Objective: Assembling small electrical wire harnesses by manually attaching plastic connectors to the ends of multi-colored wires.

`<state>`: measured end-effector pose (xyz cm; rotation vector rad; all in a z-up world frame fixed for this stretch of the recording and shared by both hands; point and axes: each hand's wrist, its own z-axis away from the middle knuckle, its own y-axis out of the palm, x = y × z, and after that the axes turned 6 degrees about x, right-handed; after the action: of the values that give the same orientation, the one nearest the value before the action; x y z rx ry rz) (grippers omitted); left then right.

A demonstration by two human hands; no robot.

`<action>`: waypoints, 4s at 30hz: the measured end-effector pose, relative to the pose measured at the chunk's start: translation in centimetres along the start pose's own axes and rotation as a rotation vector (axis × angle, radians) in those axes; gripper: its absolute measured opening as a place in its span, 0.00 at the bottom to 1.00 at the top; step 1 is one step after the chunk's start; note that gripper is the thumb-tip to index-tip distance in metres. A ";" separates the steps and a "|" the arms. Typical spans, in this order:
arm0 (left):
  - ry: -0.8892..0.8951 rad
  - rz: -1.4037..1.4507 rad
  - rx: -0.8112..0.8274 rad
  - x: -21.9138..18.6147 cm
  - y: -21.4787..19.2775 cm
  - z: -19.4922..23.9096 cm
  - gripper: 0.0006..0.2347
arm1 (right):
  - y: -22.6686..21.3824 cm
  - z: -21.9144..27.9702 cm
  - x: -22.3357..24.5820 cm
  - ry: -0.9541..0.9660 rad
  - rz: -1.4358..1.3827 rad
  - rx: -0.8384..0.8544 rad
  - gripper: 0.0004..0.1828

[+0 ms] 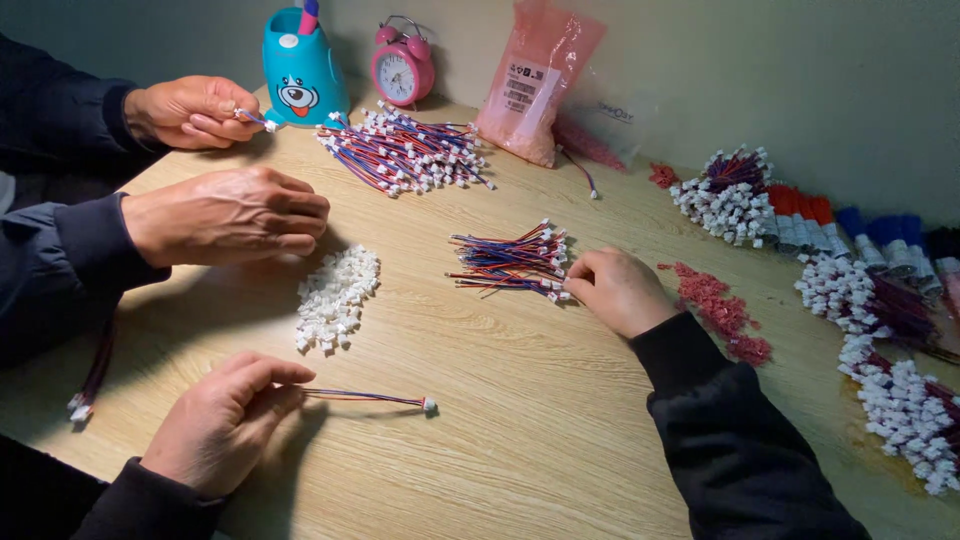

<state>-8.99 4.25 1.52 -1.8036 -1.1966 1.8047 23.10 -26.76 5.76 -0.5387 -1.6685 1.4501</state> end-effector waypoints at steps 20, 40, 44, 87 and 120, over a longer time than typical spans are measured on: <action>0.348 0.041 0.051 -18.3 -1.2 -6.6 0.12 | -8.1 11.2 13.3 -1.050 -0.097 -0.436 0.09; -0.176 0.731 0.255 -8.5 0.7 -5.5 0.06 | -5.5 9.7 10.5 -1.128 -0.038 -0.660 0.04; -0.120 0.456 0.126 -8.5 1.0 -5.8 0.05 | -4.9 9.0 12.2 -0.968 -0.092 -0.442 0.13; -0.250 1.045 -0.076 -6.7 3.5 -5.8 0.09 | -0.5 4.4 17.8 -0.388 -0.551 0.181 0.03; -0.029 0.725 -0.075 -5.1 2.0 -2.3 0.03 | 4.4 4.1 17.8 -0.591 -0.668 0.288 0.04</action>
<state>-5.38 0.06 3.77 -2.4753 -0.6493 2.1576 9.04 -14.36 7.15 0.6203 -1.7760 1.3512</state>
